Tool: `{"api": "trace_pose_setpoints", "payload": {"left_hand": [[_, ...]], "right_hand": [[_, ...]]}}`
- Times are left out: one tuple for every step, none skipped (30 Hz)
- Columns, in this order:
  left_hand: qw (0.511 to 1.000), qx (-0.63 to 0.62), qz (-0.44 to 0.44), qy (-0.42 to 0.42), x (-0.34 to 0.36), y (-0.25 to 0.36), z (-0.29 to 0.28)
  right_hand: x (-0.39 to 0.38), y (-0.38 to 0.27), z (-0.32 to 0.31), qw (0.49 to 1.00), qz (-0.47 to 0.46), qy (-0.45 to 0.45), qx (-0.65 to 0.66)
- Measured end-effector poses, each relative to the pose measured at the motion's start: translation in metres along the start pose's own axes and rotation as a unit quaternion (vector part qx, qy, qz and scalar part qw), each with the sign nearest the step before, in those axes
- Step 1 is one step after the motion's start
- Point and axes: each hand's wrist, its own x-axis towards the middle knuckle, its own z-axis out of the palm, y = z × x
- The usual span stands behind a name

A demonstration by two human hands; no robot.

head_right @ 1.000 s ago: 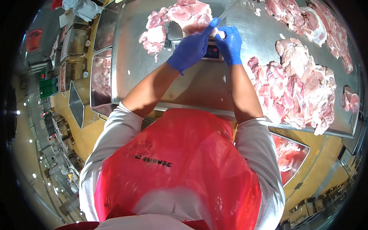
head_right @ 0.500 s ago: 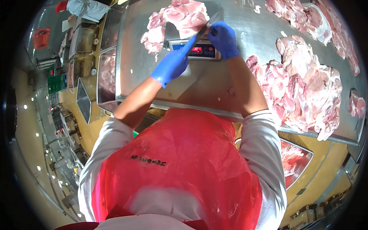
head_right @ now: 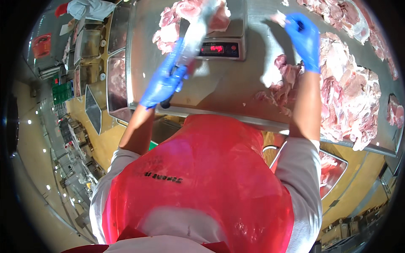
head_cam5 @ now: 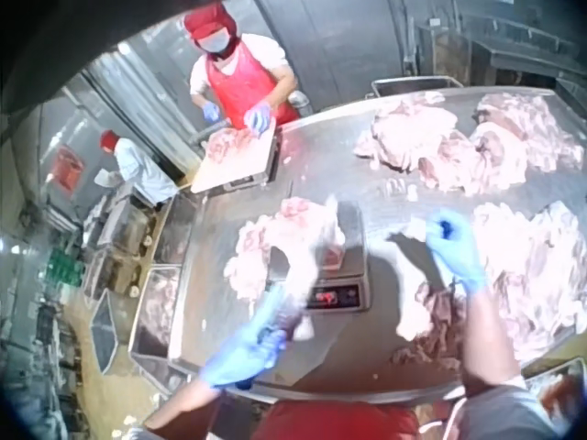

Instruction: The person uses a knife to trim and portion raw meat on a stainless steel table. They place the meat on a digital scale to check the weight, then move the cut pieces into a green plastic bin. The process involves repetitive cutting, weighing, and sorting of the meat.

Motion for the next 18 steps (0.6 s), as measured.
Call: {"api": "trace_pose_setpoints", "payload": {"left_hand": [[0.999, -0.004, 0.018, 0.05, -0.005, 0.005, -0.011], [0.994, -0.008, 0.034, 0.103, -0.011, 0.004, -0.023], [0.988, 0.049, 0.045, 0.142, -0.012, -0.001, -0.041], [0.985, 0.01, 0.042, 0.168, -0.008, 0.002, -0.053], [0.979, 0.012, 0.051, 0.198, -0.003, -0.001, -0.063], [0.971, 0.017, 0.06, 0.229, 0.002, -0.003, -0.073], [0.971, -0.009, 0.062, 0.232, 0.005, -0.009, -0.083], [0.971, -0.034, 0.067, 0.229, 0.013, -0.014, -0.091], [0.971, -0.038, 0.071, 0.225, 0.022, -0.021, -0.097], [0.973, -0.032, 0.076, 0.216, 0.028, -0.022, -0.098], [0.974, -0.025, 0.081, 0.21, 0.033, -0.025, -0.099], [0.976, -0.021, 0.089, 0.198, 0.042, -0.025, -0.102], [0.976, -0.019, 0.093, 0.195, 0.046, -0.027, -0.101], [0.977, -0.017, 0.104, 0.184, 0.05, -0.024, -0.099], [0.978, -0.012, 0.113, 0.177, 0.05, -0.018, -0.096], [0.978, -0.01, 0.122, 0.168, 0.05, -0.017, -0.096], [0.979, 0.019, 0.117, 0.167, 0.046, -0.021, -0.101], [0.979, 0.043, 0.116, 0.165, 0.041, -0.026, -0.106]], "right_hand": [[-0.021, -0.004, -0.017, 0.999, 0.024, -0.035, 0.021], [-0.042, -0.004, -0.032, 0.995, 0.046, -0.072, 0.043], [-0.065, 0.008, -0.054, 0.99, 0.098, -0.098, -0.033], [-0.085, 0.022, -0.071, 0.976, 0.147, -0.121, -0.11], [-0.1, 0.024, -0.081, 0.971, 0.174, -0.112, -0.117], [-0.11, 0.024, -0.088, 0.967, 0.199, -0.103, -0.123], [-0.114, 0.024, -0.091, 0.961, 0.224, -0.095, -0.13], [-0.111, 0.014, -0.083, 0.971, 0.2, -0.068, -0.111], [-0.104, -0.005, -0.063, 0.979, 0.179, -0.04, -0.092], [-0.094, -0.026, -0.04, 0.985, 0.154, -0.013, -0.071], [-0.081, -0.044, -0.01, 0.99, 0.124, -0.031, -0.06], [-0.068, -0.067, 0.018, 0.993, 0.098, -0.045, -0.054], [-0.055, -0.083, 0.044, 0.996, 0.038, -0.064, -0.041], [-0.042, -0.095, 0.067, 0.996, -0.02, -0.08, -0.032], [-0.023, -0.098, 0.091, 0.987, -0.137, -0.062, -0.053], [-0.01, -0.102, 0.111, 0.964, -0.252, -0.045, -0.076], [-0.006, -0.114, 0.126, 0.963, -0.25, -0.053, -0.083], [-0.001, -0.125, 0.14, 0.962, -0.251, -0.062, -0.089]]}}
